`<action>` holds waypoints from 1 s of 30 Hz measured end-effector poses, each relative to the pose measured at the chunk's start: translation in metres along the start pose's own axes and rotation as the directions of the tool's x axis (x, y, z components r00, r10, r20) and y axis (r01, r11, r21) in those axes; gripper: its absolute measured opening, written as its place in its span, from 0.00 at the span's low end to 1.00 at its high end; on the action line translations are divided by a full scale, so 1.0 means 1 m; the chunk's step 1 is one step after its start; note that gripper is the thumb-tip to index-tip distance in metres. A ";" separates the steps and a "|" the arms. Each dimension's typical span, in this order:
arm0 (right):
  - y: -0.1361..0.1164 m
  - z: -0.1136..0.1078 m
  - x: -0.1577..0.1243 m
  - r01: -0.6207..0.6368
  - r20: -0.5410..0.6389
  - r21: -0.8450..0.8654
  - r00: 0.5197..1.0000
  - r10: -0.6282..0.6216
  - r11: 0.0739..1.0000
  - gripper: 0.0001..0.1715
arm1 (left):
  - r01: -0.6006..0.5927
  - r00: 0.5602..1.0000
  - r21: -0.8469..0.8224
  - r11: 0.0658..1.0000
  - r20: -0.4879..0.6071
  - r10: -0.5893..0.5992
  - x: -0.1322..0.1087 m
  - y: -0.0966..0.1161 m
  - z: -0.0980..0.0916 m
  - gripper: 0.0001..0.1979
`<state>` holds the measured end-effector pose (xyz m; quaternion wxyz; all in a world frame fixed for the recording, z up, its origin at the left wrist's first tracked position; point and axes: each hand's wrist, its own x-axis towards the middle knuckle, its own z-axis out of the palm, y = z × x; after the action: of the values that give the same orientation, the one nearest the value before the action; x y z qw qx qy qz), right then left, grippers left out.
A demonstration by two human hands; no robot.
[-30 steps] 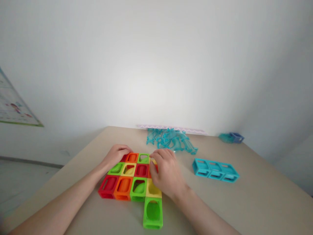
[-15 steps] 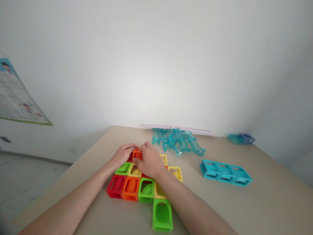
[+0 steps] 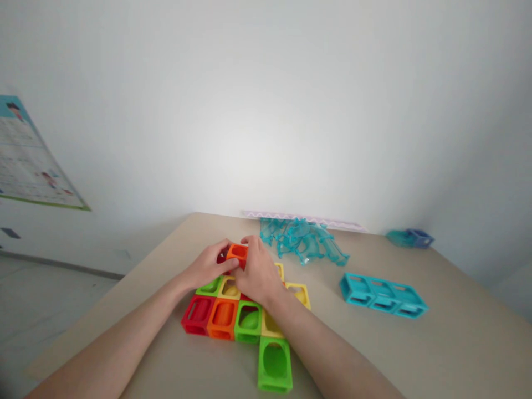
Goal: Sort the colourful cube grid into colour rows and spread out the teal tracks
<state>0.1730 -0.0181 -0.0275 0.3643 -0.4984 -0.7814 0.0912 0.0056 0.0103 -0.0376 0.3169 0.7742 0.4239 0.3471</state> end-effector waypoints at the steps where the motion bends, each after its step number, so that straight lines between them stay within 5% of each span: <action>1: -0.005 -0.005 -0.001 0.033 0.000 -0.068 0.999 -0.033 0.997 0.25 | 0.004 1.000 0.016 1.000 -0.006 -0.004 0.000 0.000 0.000 0.16; 5: -0.031 -0.030 -0.008 0.120 0.222 -0.330 0.974 -0.047 0.936 0.19 | 0.021 0.999 0.079 0.997 -0.044 -0.018 -0.002 0.001 0.002 0.14; 9: -0.057 -0.042 -0.023 0.184 0.409 -0.467 0.912 0.027 0.865 0.48 | 0.039 0.996 0.061 0.997 -0.085 -0.034 -0.002 -0.002 0.002 0.16; 12: -0.067 -0.038 -0.035 0.299 0.458 -0.515 0.888 -0.037 0.803 0.56 | 0.043 0.989 0.044 0.998 -0.147 -0.036 -0.001 -0.005 0.003 0.16; 14: -0.070 -0.033 -0.040 0.384 0.507 -0.519 0.858 -0.086 0.764 0.49 | 0.055 0.984 0.033 0.998 -0.173 -0.049 0.000 -0.007 0.003 0.15; 18: -0.071 -0.024 -0.042 0.514 0.583 -0.522 0.798 -0.155 0.680 0.13 | 0.072 0.984 0.016 0.997 -0.166 -0.068 -0.001 -0.008 0.004 0.14; 23: -0.070 -0.025 -0.036 0.512 0.622 -0.462 0.769 -0.146 0.724 0.12 | 0.065 0.985 0.018 0.998 -0.158 -0.061 -0.002 -0.006 0.004 0.13; 30: -0.059 -0.030 -0.020 0.412 0.590 -0.360 0.796 -0.138 0.837 0.11 | 0.089 0.989 0.041 0.995 -0.124 -0.083 0.000 -0.006 0.004 0.14</action>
<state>0.1554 -0.0698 0.0140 0.0057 -0.4019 -0.9154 -0.0203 0.0058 0.0125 -0.0445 0.2869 0.7397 0.4836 0.3697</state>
